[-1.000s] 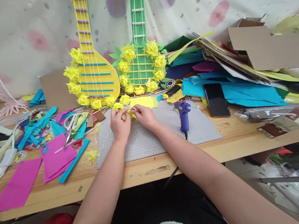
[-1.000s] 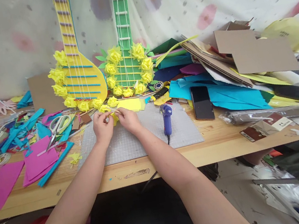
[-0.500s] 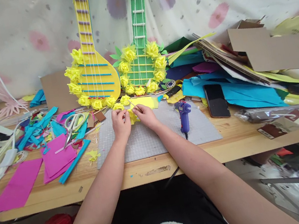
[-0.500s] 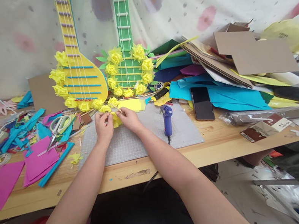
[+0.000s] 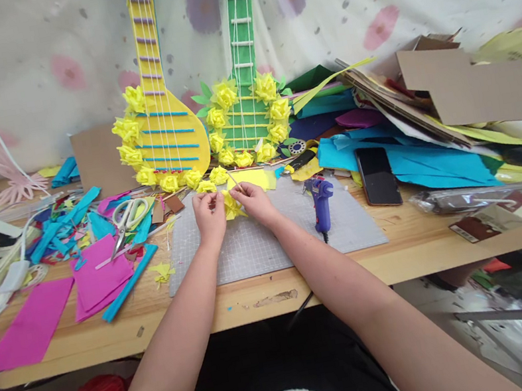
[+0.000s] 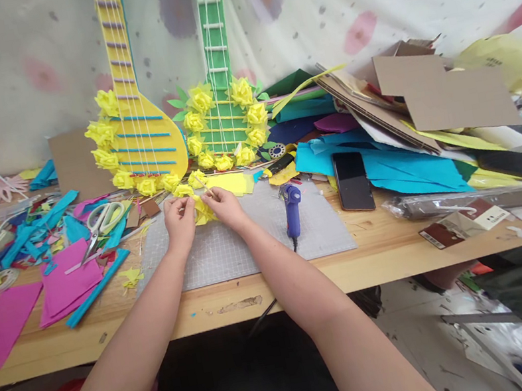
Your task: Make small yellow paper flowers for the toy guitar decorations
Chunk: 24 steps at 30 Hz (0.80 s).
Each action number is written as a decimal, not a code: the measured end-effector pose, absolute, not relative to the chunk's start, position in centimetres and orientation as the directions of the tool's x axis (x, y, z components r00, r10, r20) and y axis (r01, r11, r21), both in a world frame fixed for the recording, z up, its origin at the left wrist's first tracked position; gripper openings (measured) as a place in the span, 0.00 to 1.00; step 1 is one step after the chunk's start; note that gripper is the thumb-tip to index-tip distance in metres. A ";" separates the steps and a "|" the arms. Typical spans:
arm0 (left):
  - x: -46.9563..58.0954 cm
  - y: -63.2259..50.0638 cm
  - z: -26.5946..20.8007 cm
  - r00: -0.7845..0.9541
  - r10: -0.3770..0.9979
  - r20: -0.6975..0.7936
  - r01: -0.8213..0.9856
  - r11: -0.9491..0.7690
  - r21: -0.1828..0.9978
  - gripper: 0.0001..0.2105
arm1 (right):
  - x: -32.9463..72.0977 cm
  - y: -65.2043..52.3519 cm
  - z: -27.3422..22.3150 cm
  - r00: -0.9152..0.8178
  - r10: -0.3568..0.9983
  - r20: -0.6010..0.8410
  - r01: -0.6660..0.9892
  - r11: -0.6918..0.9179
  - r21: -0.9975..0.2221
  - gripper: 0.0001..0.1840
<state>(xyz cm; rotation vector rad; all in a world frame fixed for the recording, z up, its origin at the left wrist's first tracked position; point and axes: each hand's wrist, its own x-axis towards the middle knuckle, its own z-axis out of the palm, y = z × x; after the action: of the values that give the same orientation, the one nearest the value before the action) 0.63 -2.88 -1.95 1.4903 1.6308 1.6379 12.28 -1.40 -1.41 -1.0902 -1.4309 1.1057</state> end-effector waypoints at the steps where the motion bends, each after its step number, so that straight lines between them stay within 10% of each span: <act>1: 0.6 -2.7 -2.1 -0.369 0.851 0.375 0.368 -0.237 0.899 0.06 | 12.3 -1.4 -1.3 -0.122 0.983 0.139 0.035 0.144 -0.989 0.12; 8: 0.5 -2.4 -2.4 -0.376 0.885 0.276 0.246 -0.192 0.950 0.08 | 12.5 -2.0 -0.4 -0.221 0.972 -0.081 -0.236 -0.134 -0.963 0.14; 24: 0.8 -3.5 -1.3 -0.277 0.901 0.334 0.328 -0.238 0.914 0.04 | 12.4 -1.8 -0.6 -0.093 0.994 0.055 -0.180 0.038 -0.983 0.15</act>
<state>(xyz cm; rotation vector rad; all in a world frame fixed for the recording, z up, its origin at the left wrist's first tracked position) 0.78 -3.47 -1.32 1.4835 1.5317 1.5408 12.40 -1.84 -0.61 -0.9948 -1.1669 1.3246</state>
